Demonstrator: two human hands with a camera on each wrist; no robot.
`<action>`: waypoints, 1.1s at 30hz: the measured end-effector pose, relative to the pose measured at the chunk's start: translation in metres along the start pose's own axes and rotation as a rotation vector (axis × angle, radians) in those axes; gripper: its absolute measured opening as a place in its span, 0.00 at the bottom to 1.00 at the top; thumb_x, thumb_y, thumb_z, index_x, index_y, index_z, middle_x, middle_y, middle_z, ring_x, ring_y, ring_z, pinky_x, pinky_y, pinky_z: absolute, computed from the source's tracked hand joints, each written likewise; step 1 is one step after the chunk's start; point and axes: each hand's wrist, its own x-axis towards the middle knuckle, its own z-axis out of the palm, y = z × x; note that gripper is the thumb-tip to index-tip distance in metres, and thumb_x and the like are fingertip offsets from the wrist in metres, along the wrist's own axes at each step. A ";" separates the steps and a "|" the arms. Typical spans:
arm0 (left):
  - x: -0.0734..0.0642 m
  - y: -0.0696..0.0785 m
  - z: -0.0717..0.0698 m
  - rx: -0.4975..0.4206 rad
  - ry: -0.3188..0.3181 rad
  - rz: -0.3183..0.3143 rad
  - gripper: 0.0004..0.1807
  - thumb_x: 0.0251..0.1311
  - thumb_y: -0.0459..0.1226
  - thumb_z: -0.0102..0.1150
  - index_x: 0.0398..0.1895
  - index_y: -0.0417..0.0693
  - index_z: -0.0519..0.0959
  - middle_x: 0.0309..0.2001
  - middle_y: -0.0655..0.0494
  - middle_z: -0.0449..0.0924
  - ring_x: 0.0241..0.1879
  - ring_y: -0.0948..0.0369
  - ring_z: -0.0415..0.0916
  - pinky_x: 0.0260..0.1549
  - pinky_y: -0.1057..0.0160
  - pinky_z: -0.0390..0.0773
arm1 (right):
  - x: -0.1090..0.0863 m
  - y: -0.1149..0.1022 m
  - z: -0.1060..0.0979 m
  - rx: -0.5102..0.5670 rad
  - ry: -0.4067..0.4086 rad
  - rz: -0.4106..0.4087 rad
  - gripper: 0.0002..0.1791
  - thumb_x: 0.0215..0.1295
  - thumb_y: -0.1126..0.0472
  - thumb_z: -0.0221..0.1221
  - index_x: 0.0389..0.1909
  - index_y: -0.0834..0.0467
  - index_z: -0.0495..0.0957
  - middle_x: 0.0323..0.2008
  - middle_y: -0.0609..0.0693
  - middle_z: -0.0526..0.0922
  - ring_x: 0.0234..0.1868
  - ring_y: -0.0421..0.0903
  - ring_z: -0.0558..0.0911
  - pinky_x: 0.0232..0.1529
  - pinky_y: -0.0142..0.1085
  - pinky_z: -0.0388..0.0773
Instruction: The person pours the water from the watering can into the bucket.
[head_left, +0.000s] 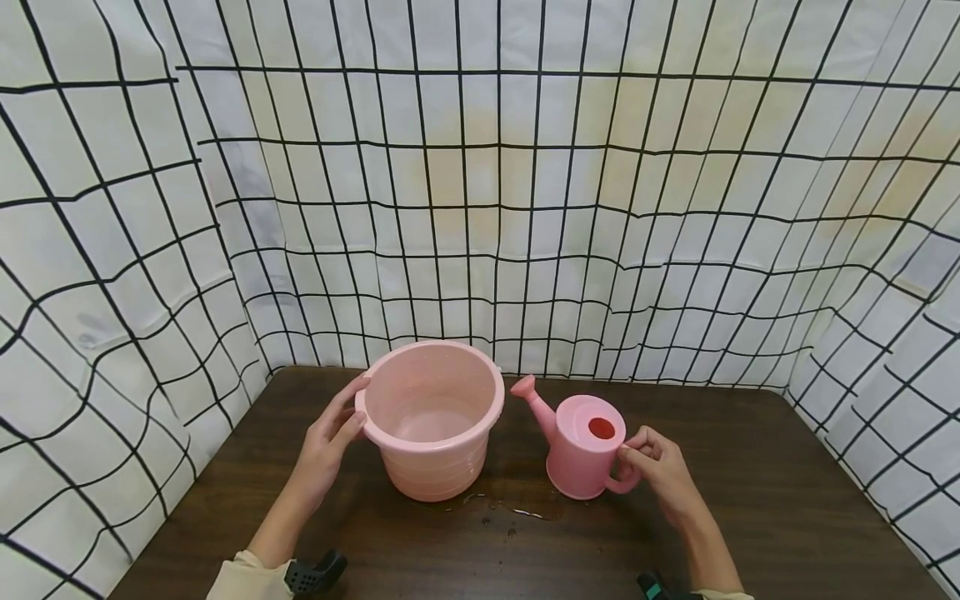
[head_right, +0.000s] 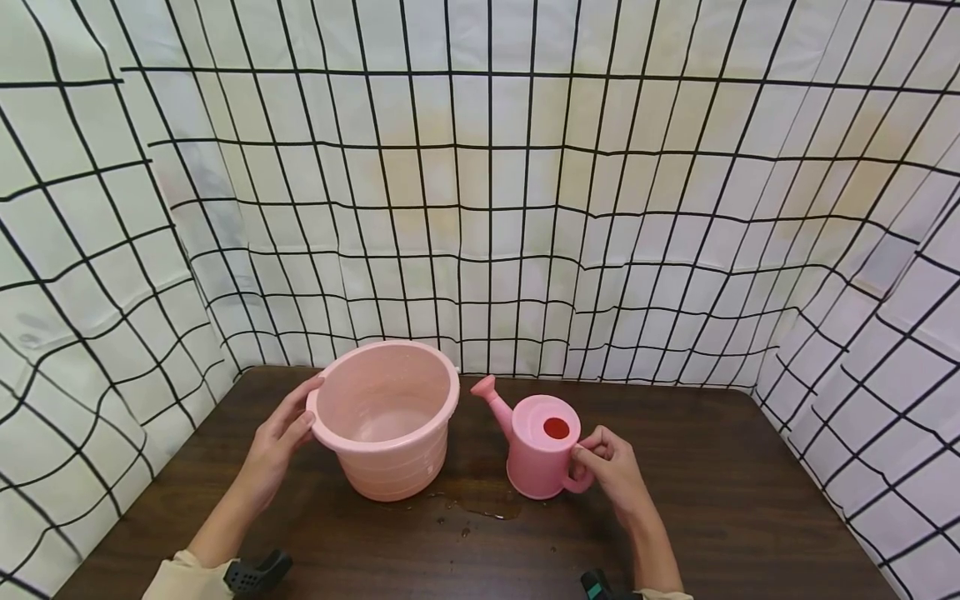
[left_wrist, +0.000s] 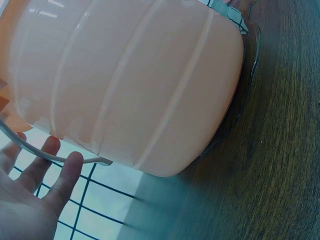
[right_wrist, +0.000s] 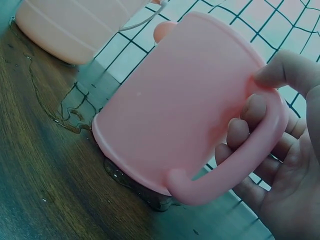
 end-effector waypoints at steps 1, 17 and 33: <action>0.000 0.000 0.000 -0.001 -0.001 0.000 0.26 0.72 0.31 0.42 0.72 0.48 0.61 0.69 0.60 0.66 0.54 0.67 0.74 0.48 0.75 0.76 | 0.000 0.000 0.000 -0.001 -0.004 -0.001 0.07 0.67 0.65 0.56 0.29 0.59 0.71 0.18 0.45 0.80 0.22 0.42 0.80 0.34 0.34 0.80; 0.002 -0.001 0.001 -0.006 0.000 -0.004 0.26 0.71 0.31 0.43 0.72 0.48 0.62 0.70 0.59 0.64 0.55 0.65 0.74 0.50 0.76 0.74 | -0.001 -0.005 -0.012 -0.149 0.067 -0.074 0.14 0.67 0.61 0.58 0.48 0.65 0.75 0.40 0.38 0.81 0.44 0.37 0.79 0.47 0.30 0.76; 0.002 -0.001 -0.010 0.081 0.012 0.038 0.24 0.75 0.35 0.36 0.73 0.47 0.59 0.66 0.43 0.68 0.57 0.77 0.69 0.53 0.81 0.67 | -0.002 -0.006 -0.019 -0.315 0.094 -0.199 0.20 0.69 0.63 0.55 0.61 0.61 0.72 0.56 0.60 0.80 0.53 0.24 0.75 0.51 0.20 0.72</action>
